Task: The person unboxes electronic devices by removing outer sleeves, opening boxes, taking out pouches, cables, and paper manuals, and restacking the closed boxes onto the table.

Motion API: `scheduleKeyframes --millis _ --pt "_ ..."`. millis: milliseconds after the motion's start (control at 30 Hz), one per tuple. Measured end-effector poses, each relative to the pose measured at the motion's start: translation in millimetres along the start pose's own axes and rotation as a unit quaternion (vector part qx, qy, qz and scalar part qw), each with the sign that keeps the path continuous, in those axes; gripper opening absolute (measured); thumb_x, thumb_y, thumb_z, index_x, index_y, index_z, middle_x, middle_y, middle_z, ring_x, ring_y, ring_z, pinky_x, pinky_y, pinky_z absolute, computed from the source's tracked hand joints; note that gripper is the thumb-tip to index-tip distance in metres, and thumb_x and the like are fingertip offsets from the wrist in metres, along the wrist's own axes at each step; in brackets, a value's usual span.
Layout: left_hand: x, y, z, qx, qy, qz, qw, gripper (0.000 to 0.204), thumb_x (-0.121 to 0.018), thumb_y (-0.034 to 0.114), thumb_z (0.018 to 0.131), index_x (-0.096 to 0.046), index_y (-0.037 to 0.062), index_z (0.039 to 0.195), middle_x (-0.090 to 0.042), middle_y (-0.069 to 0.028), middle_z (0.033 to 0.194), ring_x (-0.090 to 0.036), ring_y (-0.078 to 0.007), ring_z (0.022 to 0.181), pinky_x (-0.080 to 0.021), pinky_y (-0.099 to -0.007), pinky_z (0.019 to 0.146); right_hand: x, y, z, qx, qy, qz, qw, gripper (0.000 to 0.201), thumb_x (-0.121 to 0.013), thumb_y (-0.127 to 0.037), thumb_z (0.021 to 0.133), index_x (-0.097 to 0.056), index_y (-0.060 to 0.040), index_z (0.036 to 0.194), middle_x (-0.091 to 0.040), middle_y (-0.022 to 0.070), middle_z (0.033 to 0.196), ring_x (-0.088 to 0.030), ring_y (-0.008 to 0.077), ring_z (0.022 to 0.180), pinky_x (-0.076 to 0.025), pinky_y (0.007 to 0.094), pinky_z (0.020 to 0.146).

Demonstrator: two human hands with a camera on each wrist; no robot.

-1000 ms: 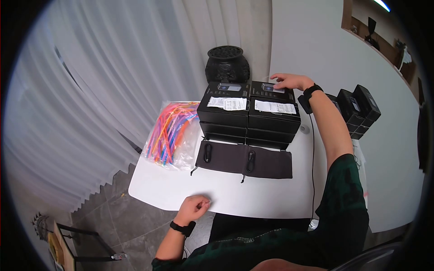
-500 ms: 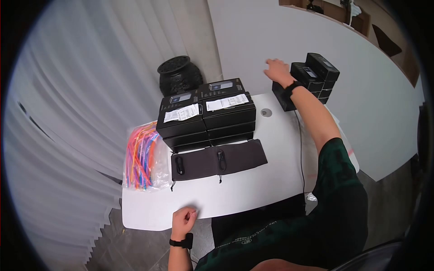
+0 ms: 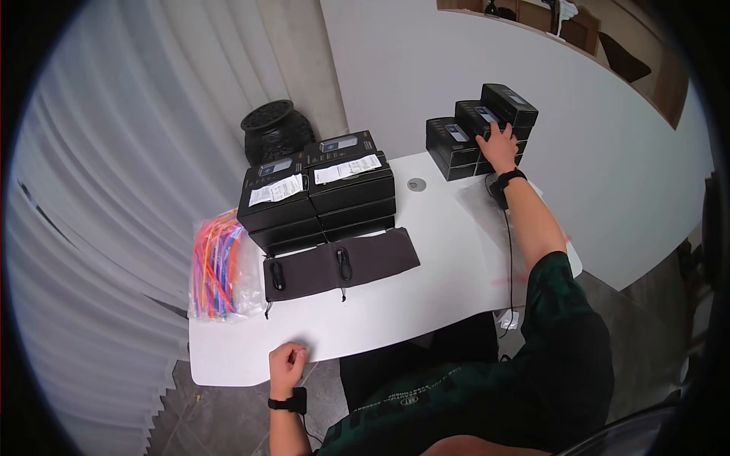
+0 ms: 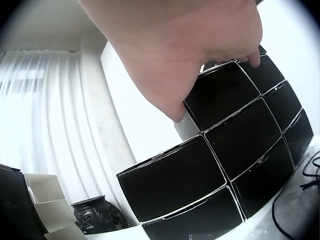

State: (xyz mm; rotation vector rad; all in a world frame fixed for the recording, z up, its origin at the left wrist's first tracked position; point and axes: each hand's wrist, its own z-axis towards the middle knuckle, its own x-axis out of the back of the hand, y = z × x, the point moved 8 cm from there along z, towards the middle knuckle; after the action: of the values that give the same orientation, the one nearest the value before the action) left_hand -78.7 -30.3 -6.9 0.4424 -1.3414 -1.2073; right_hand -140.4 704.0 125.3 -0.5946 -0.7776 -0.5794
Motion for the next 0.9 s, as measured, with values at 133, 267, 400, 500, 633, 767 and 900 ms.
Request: scheduleKeyframes --millis 133,267,400,500,633,767,900 --pt "-0.1 -4.2 -1.4 0.002 0.004 0.014 1.000 0.011 -0.069 0.009 0.089 -0.070 -0.0018 0.087 -0.063 -0.0058 0.068 -0.056 -0.0118 0.060 -0.045 -0.0270 0.058 -2.4 3.8 -2.7 -0.006 -0.012 0.072 0.997 0.066 -0.079 -0.041 0.084 -0.057 -0.0164 0.140 -0.039 0.0262 0.154 -0.048 0.0536 0.130 -0.043 0.0588 0.107" --pt "-0.3 -11.5 -2.5 0.016 0.012 0.001 1.000 0.011 -0.069 0.009 0.089 -0.070 -0.0017 0.087 -0.064 -0.0055 0.069 -0.057 -0.0115 0.061 -0.045 -0.0268 0.058 -0.5 15.8 -3.2 -0.041 0.003 0.151 0.988 0.083 -0.084 -0.042 0.073 -0.051 -0.0160 0.145 -0.039 0.0294 0.151 -0.048 0.0534 0.129 -0.040 0.0560 0.110" --pt "-1.1 -15.2 -2.2 0.014 0.005 -0.005 1.000 0.010 -0.068 0.008 0.090 -0.070 -0.0016 0.087 -0.064 -0.0049 0.069 -0.057 -0.0109 0.062 -0.046 -0.0264 0.059 9.1 55.4 -14.0 -0.132 -0.069 0.347 0.926 0.090 -0.087 -0.036 0.070 -0.047 -0.0090 0.146 -0.056 0.0263 0.137 -0.054 0.0374 0.126 -0.045 0.0460 0.104" --pt "-2.1 -12.2 -2.6 0.004 -0.001 -0.004 1.000 0.012 -0.068 0.009 0.091 -0.070 -0.0015 0.088 -0.064 -0.0045 0.069 -0.057 -0.0105 0.062 -0.046 -0.0263 0.059 66.8 61.5 -74.4 -0.140 -0.088 0.541 0.824 0.070 -0.085 -0.019 0.075 -0.053 -0.0090 0.136 -0.060 0.0120 0.124 -0.060 0.0215 0.108 -0.049 0.0341 0.092" --pt "-2.2 -13.5 -1.6 0.001 0.004 0.006 1.000 0.016 -0.066 0.013 0.094 -0.070 -0.0017 0.089 -0.064 -0.0037 0.068 -0.057 -0.0103 0.062 -0.045 -0.0265 0.059 109.3 42.7 -174.2 0.000 -0.257 0.590 0.765 0.069 -0.080 0.002 0.071 -0.052 -0.0113 0.134 -0.054 0.0041 0.117 -0.059 0.0172 0.108 -0.051 0.0277 0.085" --pt "-19.6 -0.6 3.8 0.020 0.025 -0.016 0.999 0.026 -0.060 0.022 0.103 -0.071 -0.0013 0.097 -0.066 -0.0007 0.078 -0.058 -0.0078 0.070 -0.043 -0.0235 0.061 126.4 -6.6 -283.8 0.150 -0.338 0.556 0.745 0.074 -0.086 -0.004 0.063 -0.053 -0.0155 0.127 -0.042 0.0058 0.144 -0.044 0.0184 0.130 -0.047 0.0327 0.096" --pt "-54.2 37.5 1.2 0.098 -0.001 -0.182 0.978 0.032 -0.061 0.029 0.104 -0.070 -0.0013 0.109 -0.069 -0.0023 0.085 -0.059 -0.0079 0.077 -0.048 -0.0246 0.070 130.3 -73.3 -363.3 0.263 -0.425 0.548 0.671 0.069 -0.086 -0.010 0.065 -0.052 -0.0152 0.124 -0.037 0.0107 0.150 -0.048 0.0260 0.127 -0.045 0.0350 0.098"
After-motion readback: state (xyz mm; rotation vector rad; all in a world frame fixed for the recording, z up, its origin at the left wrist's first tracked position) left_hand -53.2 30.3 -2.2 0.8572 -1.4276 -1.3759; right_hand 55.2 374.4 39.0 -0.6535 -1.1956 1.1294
